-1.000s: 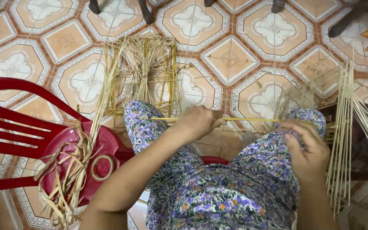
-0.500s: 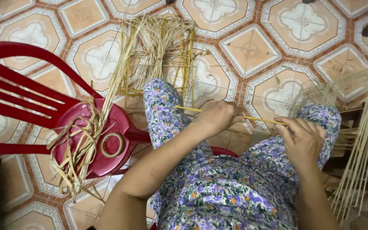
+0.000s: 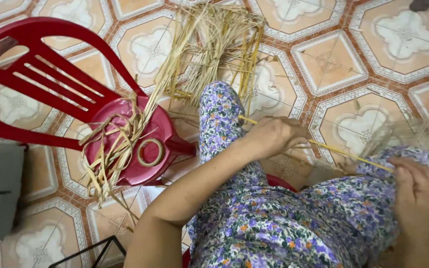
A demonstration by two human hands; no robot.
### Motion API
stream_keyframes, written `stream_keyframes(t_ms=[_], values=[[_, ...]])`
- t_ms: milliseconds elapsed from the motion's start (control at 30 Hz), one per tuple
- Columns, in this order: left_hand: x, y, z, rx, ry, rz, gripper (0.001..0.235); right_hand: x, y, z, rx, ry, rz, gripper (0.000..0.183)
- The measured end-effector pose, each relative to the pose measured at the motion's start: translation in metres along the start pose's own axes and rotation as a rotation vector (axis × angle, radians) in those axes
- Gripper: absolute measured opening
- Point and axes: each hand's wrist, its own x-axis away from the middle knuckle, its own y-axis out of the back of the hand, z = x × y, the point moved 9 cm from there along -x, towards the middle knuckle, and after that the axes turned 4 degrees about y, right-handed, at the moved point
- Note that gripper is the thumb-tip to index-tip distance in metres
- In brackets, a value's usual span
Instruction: The recorder is weaving thin strips of bamboo or wood to create a woven structure.
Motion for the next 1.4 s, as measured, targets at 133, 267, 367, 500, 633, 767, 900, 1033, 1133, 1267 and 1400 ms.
stream_keyframes(t_ms=[133,267,367,500,633,767,900,1033,1133,1267,1400], values=[[0.011,0.021,-0.014,-0.008,-0.178,-0.172,0.020,-0.025,0.008,0.050,0.376,-0.107,0.122,0.021],[0.030,0.048,-0.013,-0.121,-0.154,-0.314,0.028,-0.057,0.000,0.078,0.405,0.080,0.177,0.026],[0.046,0.051,-0.012,-0.190,-0.148,-0.310,0.028,-0.091,-0.030,0.050,0.182,-0.047,0.386,0.030],[0.060,0.042,-0.017,-0.146,-0.097,-0.200,0.023,-0.113,-0.121,-0.003,0.194,-0.216,0.907,0.044],[0.073,0.028,-0.016,-0.146,-0.016,-0.106,0.026,-0.089,-0.210,-0.031,0.315,-0.337,1.145,0.045],[0.068,0.029,-0.005,-0.043,0.070,-0.093,0.022,-0.060,-0.290,-0.064,0.281,-0.301,1.188,0.050],[0.067,0.025,0.002,0.005,0.071,-0.040,0.029,-0.022,-0.336,-0.093,0.203,-0.379,1.236,0.059],[0.064,0.018,0.007,0.000,0.114,0.062,0.032,0.029,-0.369,-0.131,0.117,-0.406,1.310,0.064],[0.062,0.020,0.008,0.030,0.109,0.065,0.031,0.081,-0.398,-0.166,-0.075,-0.322,1.329,0.065],[0.056,0.026,0.007,0.052,0.063,0.002,0.018,0.086,-0.391,-0.136,-0.213,-0.185,1.367,0.062],[0.039,0.028,0.011,0.082,0.054,0.035,0.018,0.074,-0.381,-0.111,-0.218,-0.221,1.418,0.061]])
